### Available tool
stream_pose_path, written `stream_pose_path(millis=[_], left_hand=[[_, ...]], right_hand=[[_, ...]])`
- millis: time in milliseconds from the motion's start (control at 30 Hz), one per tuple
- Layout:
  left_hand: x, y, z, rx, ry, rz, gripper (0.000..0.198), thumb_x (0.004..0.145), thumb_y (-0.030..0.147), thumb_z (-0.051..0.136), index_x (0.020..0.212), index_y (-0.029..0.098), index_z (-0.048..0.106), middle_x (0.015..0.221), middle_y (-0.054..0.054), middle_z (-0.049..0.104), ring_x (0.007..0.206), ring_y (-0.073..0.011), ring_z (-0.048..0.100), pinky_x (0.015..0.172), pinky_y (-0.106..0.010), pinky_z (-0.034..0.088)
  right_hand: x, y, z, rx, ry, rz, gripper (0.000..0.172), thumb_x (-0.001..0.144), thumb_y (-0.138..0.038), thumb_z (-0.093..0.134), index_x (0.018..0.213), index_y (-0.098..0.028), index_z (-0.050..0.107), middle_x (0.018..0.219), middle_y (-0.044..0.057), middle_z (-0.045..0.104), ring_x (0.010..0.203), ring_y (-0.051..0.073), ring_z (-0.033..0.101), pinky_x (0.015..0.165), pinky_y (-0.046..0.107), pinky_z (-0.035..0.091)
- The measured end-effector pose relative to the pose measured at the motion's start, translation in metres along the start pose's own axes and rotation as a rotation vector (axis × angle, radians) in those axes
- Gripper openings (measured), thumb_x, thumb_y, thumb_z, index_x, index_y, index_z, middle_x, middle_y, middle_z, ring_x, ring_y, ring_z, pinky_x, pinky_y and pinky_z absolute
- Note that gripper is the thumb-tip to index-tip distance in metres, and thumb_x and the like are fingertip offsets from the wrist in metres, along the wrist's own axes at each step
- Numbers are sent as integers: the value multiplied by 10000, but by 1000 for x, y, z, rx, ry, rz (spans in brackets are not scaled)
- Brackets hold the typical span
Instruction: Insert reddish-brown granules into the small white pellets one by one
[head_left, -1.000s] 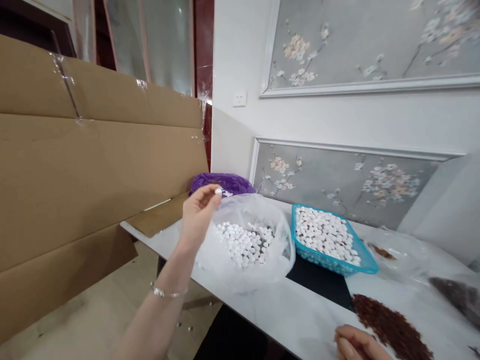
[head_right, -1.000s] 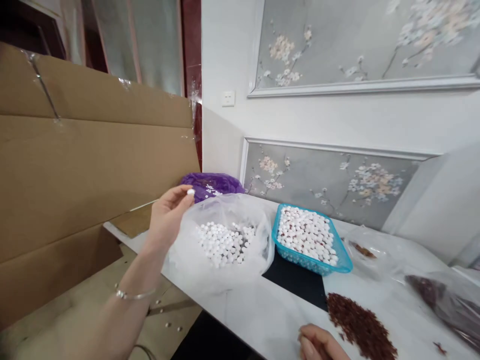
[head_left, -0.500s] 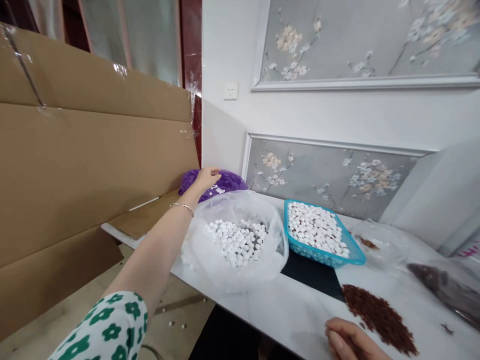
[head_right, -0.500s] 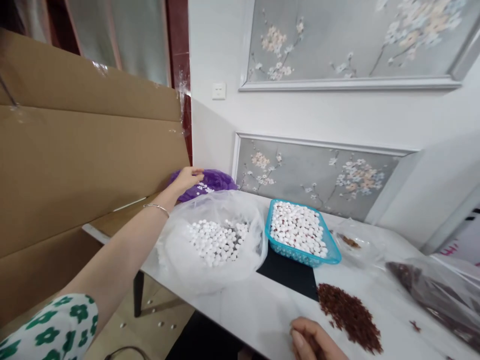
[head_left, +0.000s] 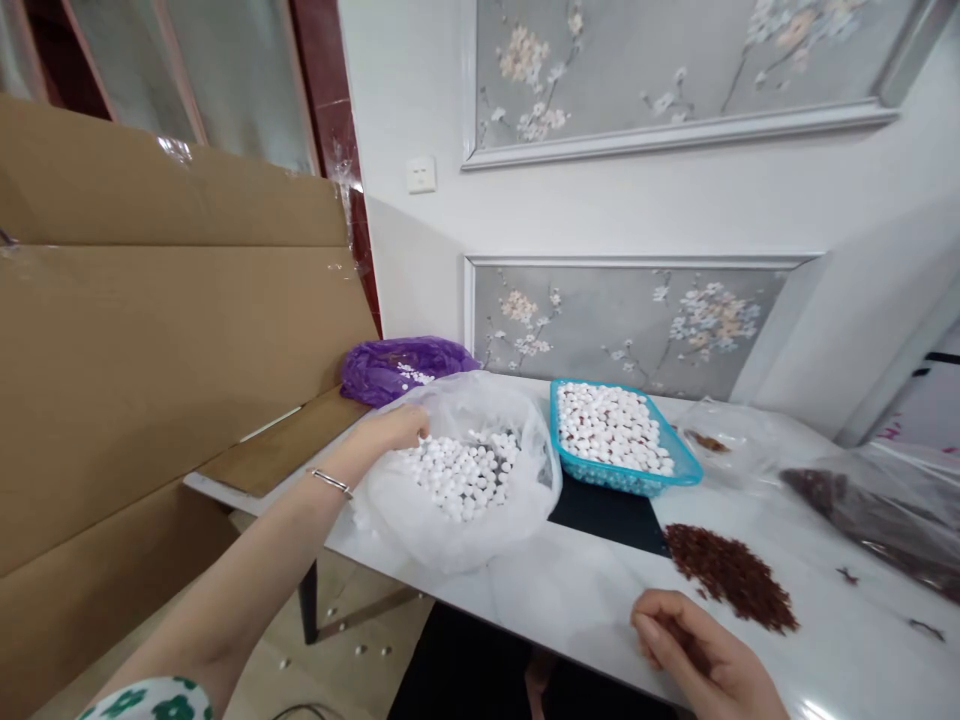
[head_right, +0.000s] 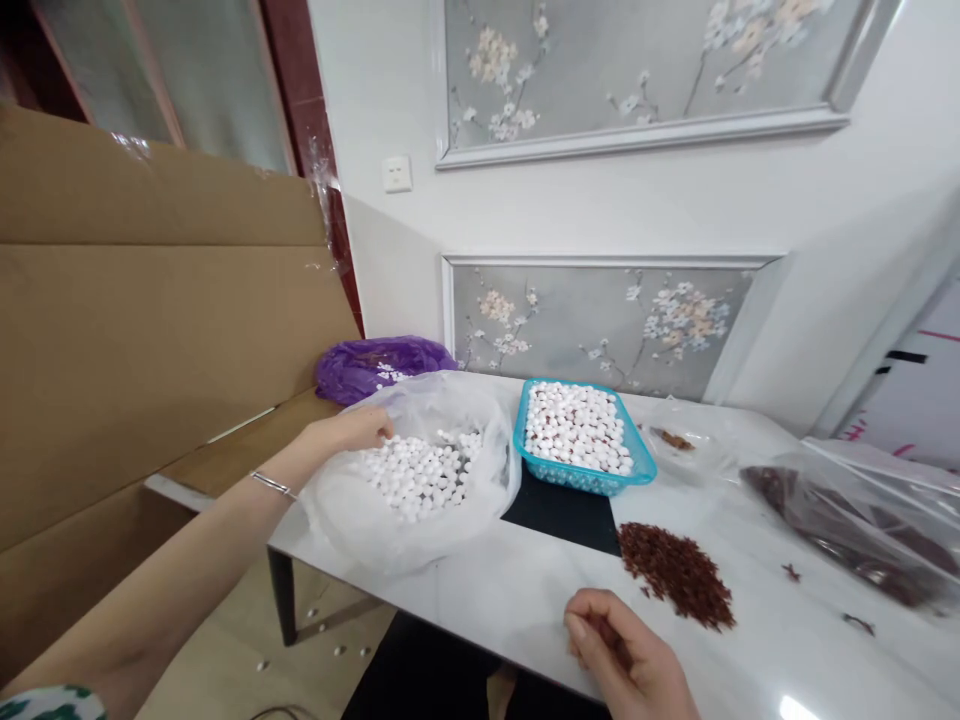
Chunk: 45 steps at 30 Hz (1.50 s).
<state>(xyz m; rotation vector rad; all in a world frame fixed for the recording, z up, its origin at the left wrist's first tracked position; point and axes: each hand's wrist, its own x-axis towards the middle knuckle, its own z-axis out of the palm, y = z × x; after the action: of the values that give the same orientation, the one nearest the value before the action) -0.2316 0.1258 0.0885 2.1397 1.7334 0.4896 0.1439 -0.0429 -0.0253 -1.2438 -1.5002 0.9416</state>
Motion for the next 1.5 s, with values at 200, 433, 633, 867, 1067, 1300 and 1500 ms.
stream_pose_path(millis=[200,433,633,867,1067,1300,1500], left_hand=[[6,-7,20,97,-142,-74,310,861,302,523,1144,175,533,1162,-87,563,961,-210,581,798,-418,499],[-4,23,8,92,-163,-38,289,850,306,540,1098,158,560,1105,-76,590,924,-209,592,775,-403,504],[-39,97,-1,-136,-127,159,195,771,339,587,866,188,666,764,-24,667,729,-190,603,602,-265,464],[-104,161,109,-1381,-252,75,108,758,222,666,849,164,675,769,-15,616,688,-78,557,684,-186,458],[-103,177,181,-1857,-376,-208,81,797,174,626,831,116,671,796,-20,569,679,-45,528,665,-135,463],[-90,186,190,-1918,-311,-272,114,805,170,613,901,124,653,760,-19,574,634,-57,528,636,-159,472],[-92,183,194,-1866,-295,-188,81,808,180,611,748,127,626,679,2,549,607,-55,506,625,-154,448]], right_hand=[[-4,-8,5,42,100,-11,246,718,-454,615,661,-215,622,532,-14,521,501,142,502,489,207,434],[-3,-5,4,67,55,-6,224,722,-427,628,682,-206,625,541,-20,523,509,134,508,489,197,423],[-3,2,10,167,91,27,215,775,-415,596,761,-202,622,579,-15,551,552,141,507,557,223,426],[1,-3,5,249,61,-15,170,851,-349,534,838,-184,577,654,1,588,600,138,531,612,242,436],[6,-13,5,282,85,-35,155,849,-296,546,749,-177,553,657,-7,572,619,125,519,607,227,415],[14,-21,19,275,235,-143,160,891,-247,477,741,-199,504,670,-27,525,632,114,502,605,213,405],[16,-17,26,64,316,-295,140,898,-182,439,766,-204,479,743,-16,470,688,125,477,644,239,397]])
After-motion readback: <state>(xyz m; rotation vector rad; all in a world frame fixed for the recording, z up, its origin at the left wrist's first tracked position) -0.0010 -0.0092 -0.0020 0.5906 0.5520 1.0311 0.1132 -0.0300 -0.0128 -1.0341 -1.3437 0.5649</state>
